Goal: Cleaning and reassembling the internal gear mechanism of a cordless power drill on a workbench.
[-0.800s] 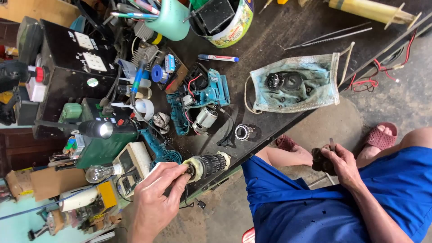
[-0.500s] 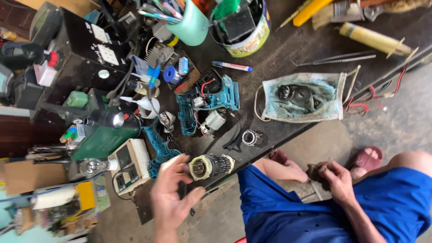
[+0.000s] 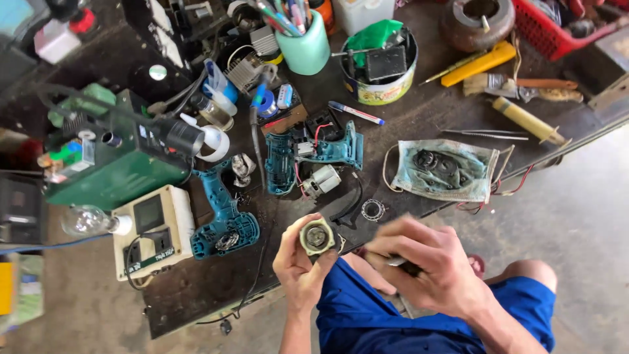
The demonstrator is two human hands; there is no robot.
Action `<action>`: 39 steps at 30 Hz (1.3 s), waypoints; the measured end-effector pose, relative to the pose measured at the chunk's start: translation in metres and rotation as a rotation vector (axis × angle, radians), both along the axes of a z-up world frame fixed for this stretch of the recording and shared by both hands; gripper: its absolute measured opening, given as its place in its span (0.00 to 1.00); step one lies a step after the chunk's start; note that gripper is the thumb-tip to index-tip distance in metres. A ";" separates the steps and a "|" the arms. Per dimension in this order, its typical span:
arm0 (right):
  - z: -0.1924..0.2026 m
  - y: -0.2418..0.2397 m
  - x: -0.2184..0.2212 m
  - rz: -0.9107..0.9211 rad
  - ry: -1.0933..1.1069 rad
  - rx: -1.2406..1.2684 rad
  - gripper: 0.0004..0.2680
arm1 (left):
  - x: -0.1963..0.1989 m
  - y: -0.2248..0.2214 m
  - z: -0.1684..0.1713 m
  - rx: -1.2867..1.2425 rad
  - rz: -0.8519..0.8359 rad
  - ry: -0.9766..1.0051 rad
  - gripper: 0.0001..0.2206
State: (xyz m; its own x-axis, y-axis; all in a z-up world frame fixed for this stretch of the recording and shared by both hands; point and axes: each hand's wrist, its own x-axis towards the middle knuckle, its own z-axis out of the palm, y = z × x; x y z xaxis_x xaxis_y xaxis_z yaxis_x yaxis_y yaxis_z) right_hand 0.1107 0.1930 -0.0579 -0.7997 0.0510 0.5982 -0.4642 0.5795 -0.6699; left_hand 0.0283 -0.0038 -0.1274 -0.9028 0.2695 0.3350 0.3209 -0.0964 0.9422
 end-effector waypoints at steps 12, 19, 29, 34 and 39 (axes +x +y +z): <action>0.021 -0.046 -0.063 0.003 -0.271 0.656 0.05 | -0.004 -0.003 -0.007 0.021 0.040 0.052 0.21; 0.007 -0.054 -0.067 -0.115 -0.362 0.728 0.12 | -0.004 -0.003 -0.010 0.010 0.081 0.138 0.23; 0.043 -0.028 -0.077 0.245 -0.427 0.617 0.09 | -0.006 -0.004 -0.012 0.029 0.024 0.101 0.24; 0.025 -0.023 -0.077 0.164 -0.451 0.802 0.08 | -0.005 -0.001 -0.011 0.042 0.032 0.081 0.23; 0.033 -0.028 -0.075 0.136 -0.206 0.768 0.14 | -0.005 0.001 -0.008 0.062 0.026 0.114 0.23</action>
